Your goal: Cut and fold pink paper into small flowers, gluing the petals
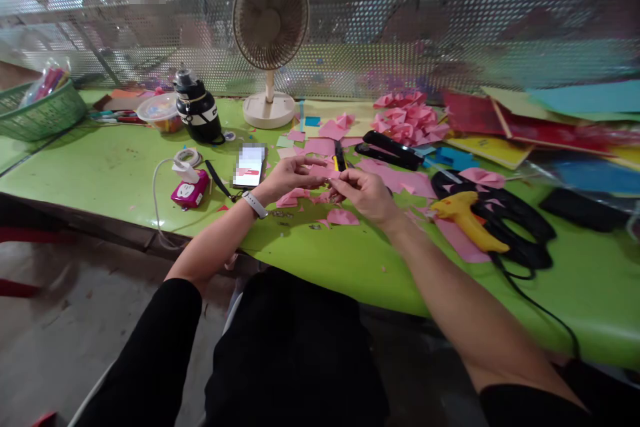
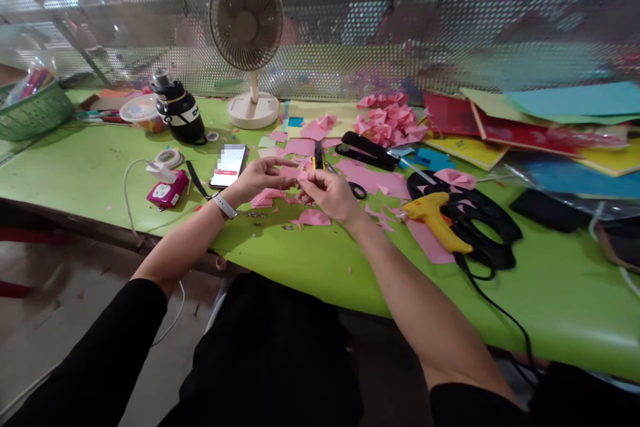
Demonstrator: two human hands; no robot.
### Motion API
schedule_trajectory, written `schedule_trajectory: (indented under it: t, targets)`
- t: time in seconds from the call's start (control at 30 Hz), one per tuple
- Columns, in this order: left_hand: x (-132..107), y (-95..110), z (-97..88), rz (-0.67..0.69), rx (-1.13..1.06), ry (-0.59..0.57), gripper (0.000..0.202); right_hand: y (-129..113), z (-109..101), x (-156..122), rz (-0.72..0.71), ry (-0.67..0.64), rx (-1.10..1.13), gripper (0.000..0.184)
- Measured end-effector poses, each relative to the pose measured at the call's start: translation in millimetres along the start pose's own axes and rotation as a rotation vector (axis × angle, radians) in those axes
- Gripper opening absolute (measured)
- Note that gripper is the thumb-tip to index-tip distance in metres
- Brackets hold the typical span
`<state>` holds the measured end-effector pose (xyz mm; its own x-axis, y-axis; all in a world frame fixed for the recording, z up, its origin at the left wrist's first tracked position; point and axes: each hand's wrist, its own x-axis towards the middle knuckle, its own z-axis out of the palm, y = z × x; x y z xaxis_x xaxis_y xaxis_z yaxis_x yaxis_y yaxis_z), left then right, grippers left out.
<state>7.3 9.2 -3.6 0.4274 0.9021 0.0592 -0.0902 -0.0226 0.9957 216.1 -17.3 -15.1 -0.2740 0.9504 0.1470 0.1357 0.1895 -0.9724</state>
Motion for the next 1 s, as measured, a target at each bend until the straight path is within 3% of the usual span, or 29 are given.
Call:
schedule_trajectory:
  t: [0.17, 0.3, 0.37, 0.43, 0.57, 0.7, 0.83, 0.9, 1.0]
  targets:
    - [2.0, 6.7, -15.3, -0.012, -0.04, -0.041, 0.059, -1.5, -5.3, 0.0, -0.017, 0.05, -0.004, 0.038]
    - [4.4, 8.5, -27.1, 0.009, -0.08, 0.086, 0.058, 0.8, -10.4, 2.6, -0.054, 0.153, 0.058, 0.036]
    - [4.3, 7.4, -23.5, -0.001, -0.118, 0.13, 0.054, 1.3, -8.0, 3.1, -0.055, 0.207, 0.106, 0.035]
    - [3.8, 3.9, -13.4, -0.033, -0.156, 0.085, 0.047, -0.1, -2.0, 1.9, -0.029, 0.208, 0.13, 0.033]
    - [3.3, -5.6, 5.9, -0.041, -0.242, 0.012, 0.039, -6.3, 7.6, -5.5, 0.013, 0.093, 0.072, 0.027]
    - [2.3, -5.3, 1.3, -0.097, -0.231, -0.016, 0.039, -10.4, -4.7, -11.6, -0.211, 0.099, -0.155, 0.014]
    - [-0.7, 0.7, -6.1, -0.238, -0.142, -0.153, 0.035, -9.1, -19.4, -8.9, -0.504, 0.035, -0.354, 0.027]
    - [-1.7, 1.3, -5.2, -0.282, -0.114, -0.192, 0.031, -7.1, -19.9, -6.6, -0.603, -0.032, -0.41, 0.017]
    - [-1.3, -1.9, -1.5, -0.31, -0.114, -0.176, 0.03, -4.9, -15.1, -5.8, -0.701, -0.018, -0.458, 0.011]
